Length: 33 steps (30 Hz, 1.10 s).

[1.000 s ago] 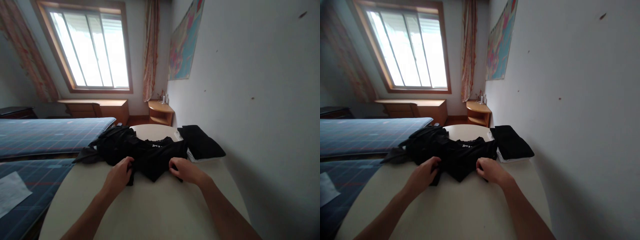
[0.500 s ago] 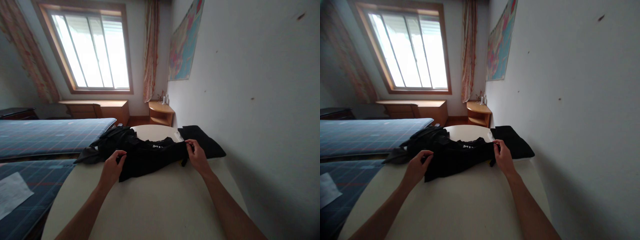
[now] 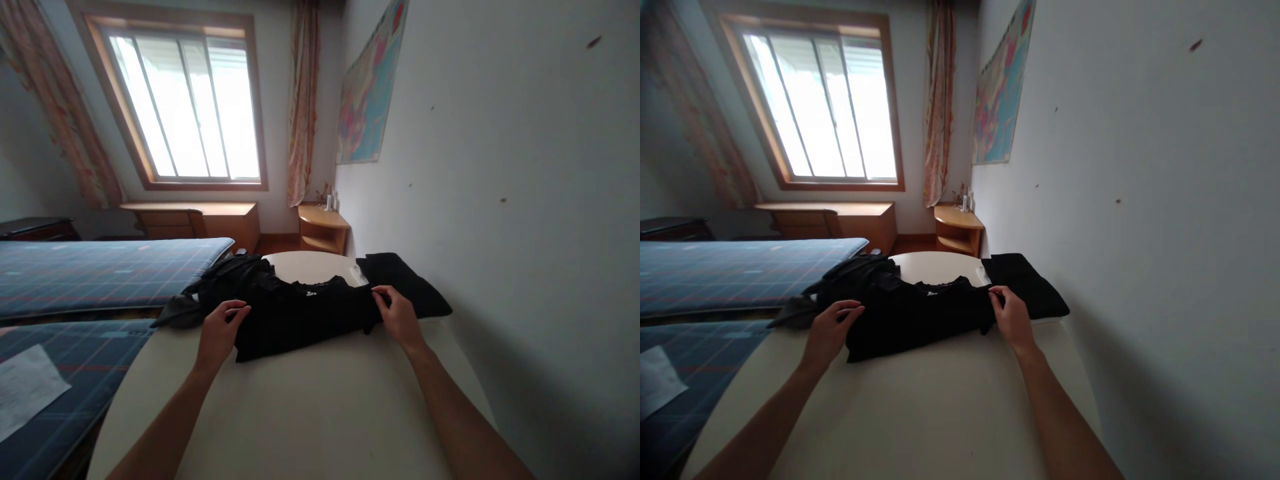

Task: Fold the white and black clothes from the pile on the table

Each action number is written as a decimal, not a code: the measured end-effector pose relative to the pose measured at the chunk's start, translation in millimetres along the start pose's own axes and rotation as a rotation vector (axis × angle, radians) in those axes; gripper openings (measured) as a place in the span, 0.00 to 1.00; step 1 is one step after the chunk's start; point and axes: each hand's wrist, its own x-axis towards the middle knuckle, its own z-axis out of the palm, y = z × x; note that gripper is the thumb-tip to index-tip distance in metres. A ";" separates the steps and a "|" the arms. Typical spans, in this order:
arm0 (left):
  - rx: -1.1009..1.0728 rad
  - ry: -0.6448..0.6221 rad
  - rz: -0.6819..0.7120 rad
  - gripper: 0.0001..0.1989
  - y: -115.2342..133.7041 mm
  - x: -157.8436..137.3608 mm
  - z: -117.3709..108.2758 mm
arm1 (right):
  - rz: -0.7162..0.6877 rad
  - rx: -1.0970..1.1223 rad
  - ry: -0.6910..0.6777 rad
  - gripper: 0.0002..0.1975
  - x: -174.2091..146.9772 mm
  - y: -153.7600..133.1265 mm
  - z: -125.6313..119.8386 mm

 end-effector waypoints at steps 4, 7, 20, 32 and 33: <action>-0.017 -0.006 0.019 0.24 3.2 -0.5 1.8 | 0.031 0.020 -0.015 0.15 0.5 0.9 -0.5; -0.095 -0.001 0.007 0.25 7.6 -1.2 0.1 | 0.059 0.096 -0.036 0.17 2.0 -3.7 -5.7; -0.332 -1.046 -0.124 0.23 15.8 -23.5 -7.3 | 0.198 0.479 -0.875 0.28 -5.3 -14.2 -29.6; 0.143 -0.991 0.521 0.20 49.7 -81.7 34.2 | 0.008 0.068 -1.142 0.17 -26.9 -50.7 0.3; 0.170 -0.960 0.532 0.14 48.8 -83.8 37.8 | 0.000 0.049 -1.134 0.14 -27.6 -50.3 1.6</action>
